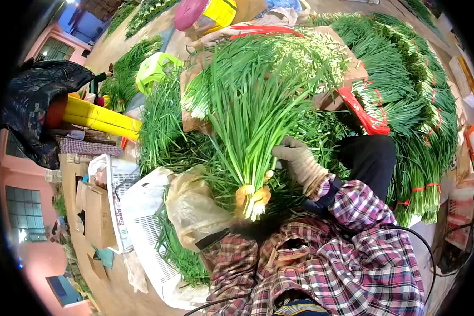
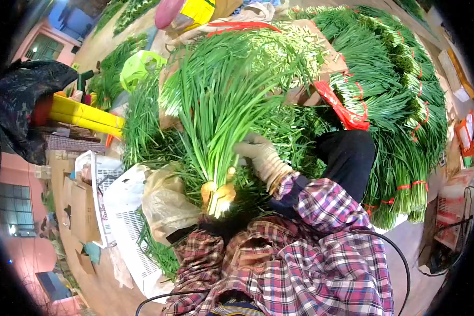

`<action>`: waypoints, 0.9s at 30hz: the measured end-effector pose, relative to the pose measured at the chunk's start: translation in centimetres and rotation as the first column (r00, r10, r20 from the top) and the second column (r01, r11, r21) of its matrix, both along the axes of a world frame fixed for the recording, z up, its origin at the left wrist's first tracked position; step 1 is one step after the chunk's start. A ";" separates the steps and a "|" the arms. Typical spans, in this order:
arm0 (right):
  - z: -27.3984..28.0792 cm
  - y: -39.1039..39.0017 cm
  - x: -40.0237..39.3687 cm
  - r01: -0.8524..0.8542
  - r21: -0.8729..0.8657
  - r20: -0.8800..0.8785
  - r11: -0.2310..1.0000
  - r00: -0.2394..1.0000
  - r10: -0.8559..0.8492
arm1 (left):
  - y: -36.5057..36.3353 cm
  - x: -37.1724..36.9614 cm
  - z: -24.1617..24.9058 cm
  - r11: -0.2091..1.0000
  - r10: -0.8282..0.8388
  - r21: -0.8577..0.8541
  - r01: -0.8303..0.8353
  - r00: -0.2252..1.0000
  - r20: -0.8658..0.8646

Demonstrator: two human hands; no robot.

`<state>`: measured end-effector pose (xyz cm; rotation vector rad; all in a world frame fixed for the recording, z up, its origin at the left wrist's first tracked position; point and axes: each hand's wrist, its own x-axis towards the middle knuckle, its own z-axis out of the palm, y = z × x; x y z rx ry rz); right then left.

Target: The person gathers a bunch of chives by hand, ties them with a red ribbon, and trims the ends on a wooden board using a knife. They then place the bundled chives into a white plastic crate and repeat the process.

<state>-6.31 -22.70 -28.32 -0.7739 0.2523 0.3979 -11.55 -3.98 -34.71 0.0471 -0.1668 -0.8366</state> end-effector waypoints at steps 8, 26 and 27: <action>-1.2 -2.6 -1.1 -0.176 -0.172 -0.062 0.969 0.984 0.167 | -0.7 0.1 0.5 0.984 0.140 -0.097 -0.148 0.986 -0.086; -0.7 -3.5 -5.4 -0.235 -0.282 -0.233 0.930 0.957 0.172 | -1.1 0.2 1.8 0.955 0.297 0.011 -0.298 0.946 -0.127; -0.9 -3.5 -5.7 -0.199 -0.301 -0.234 0.932 0.963 0.131 | -1.2 0.3 2.4 0.955 0.295 0.000 -0.297 0.951 -0.086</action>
